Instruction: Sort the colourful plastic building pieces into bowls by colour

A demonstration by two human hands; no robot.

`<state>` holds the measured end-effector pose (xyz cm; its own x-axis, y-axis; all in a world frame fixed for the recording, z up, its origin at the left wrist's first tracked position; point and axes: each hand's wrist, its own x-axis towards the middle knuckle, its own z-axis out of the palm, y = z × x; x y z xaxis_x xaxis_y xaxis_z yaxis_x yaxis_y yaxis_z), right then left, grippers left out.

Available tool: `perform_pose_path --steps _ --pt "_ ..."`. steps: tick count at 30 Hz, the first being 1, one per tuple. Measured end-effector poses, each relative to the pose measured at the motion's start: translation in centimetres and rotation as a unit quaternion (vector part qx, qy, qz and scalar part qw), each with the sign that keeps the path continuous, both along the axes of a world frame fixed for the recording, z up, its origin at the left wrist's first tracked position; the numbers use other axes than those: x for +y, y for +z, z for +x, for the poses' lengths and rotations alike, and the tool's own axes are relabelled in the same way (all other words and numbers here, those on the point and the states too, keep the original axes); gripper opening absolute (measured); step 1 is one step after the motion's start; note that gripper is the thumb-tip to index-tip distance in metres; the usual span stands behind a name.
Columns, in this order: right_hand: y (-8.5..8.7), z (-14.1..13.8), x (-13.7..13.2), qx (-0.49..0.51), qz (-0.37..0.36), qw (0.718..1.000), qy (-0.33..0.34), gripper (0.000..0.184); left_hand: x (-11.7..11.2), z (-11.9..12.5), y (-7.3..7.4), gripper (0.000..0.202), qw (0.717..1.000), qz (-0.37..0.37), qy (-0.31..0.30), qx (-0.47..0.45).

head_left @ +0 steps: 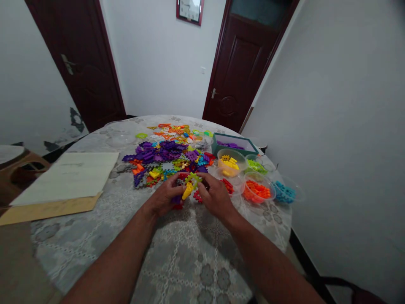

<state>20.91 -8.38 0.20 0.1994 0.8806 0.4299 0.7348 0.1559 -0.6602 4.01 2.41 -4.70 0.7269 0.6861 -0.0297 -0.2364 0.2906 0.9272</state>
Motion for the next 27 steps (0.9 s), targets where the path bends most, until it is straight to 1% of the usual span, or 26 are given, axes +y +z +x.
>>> perform_pose_path --steps 3,5,8,10,13,16,18,19,20,21,22,23,25,26,27 --pt "0.6 1.1 -0.8 0.026 0.002 0.999 -0.031 0.035 0.0 -0.1 0.3 0.053 1.0 -0.005 0.005 0.01" --pt "1.1 2.5 -1.5 0.032 0.005 0.998 -0.052 0.036 0.0 -0.1 0.5 0.051 1.0 -0.007 0.011 0.017" --pt "1.8 5.8 -2.1 0.013 0.017 0.995 -0.1 0.038 0.0 -0.1 0.7 0.052 1.0 -0.009 0.018 0.023" --pt "2.4 9.1 -2.2 -0.041 0.043 0.986 -0.158 0.039 -0.1 -0.1 0.7 0.053 0.999 -0.008 0.016 0.027" --pt "3.1 15.1 -2.1 -0.158 0.082 0.95 -0.256 0.039 -0.2 0.0 0.7 0.057 0.999 -0.012 0.017 0.026" --pt "3.3 20.5 -1.8 -0.243 0.072 0.908 -0.334 0.04 -0.4 0.0 0.7 0.059 1.0 -0.015 0.008 0.012" --pt "3.2 22.6 -1.6 -0.274 0.071 0.883 -0.374 0.043 -0.5 0.0 0.7 0.059 1.0 -0.017 -0.004 0.002" --pt "3.1 22.8 -1.5 -0.28 0.081 0.876 -0.385 0.044 -0.6 0.0 0.8 0.06 1.0 -0.02 -0.007 -0.002" --pt "3.0 22.5 -1.3 -0.281 0.097 0.874 -0.384 0.045 -0.6 0.0 0.8 0.061 1.0 -0.023 -0.006 -0.005" --pt "2.9 21.6 -1.2 -0.277 0.114 0.879 -0.37 0.045 -0.6 0.1 0.8 0.061 1.0 -0.024 -0.004 -0.005" --pt "2.8 20.1 -1.2 -0.267 0.128 0.891 -0.344 0.044 -0.6 0.1 0.8 0.06 1.0 -0.025 0.0 -0.003" --pt "2.7 18.1 -1.1 -0.25 0.135 0.909 -0.305 0.041 -0.6 0.1 0.8 0.059 1.0 -0.024 0.003 -0.001" --pt "2.1 12.9 -1.3 -0.203 0.124 0.951 -0.196 0.037 -0.6 0.2 0.8 0.057 1.0 -0.022 0.008 0.004" --pt "1.7 10.1 -1.4 -0.173 0.108 0.971 -0.127 0.036 -0.7 0.2 0.8 0.057 1.0 -0.022 0.01 0.006" --pt "1.1 7.4 -1.6 -0.151 0.089 0.983 -0.05 0.036 -0.7 0.2 0.9 0.057 1.0 -0.023 0.012 0.006"
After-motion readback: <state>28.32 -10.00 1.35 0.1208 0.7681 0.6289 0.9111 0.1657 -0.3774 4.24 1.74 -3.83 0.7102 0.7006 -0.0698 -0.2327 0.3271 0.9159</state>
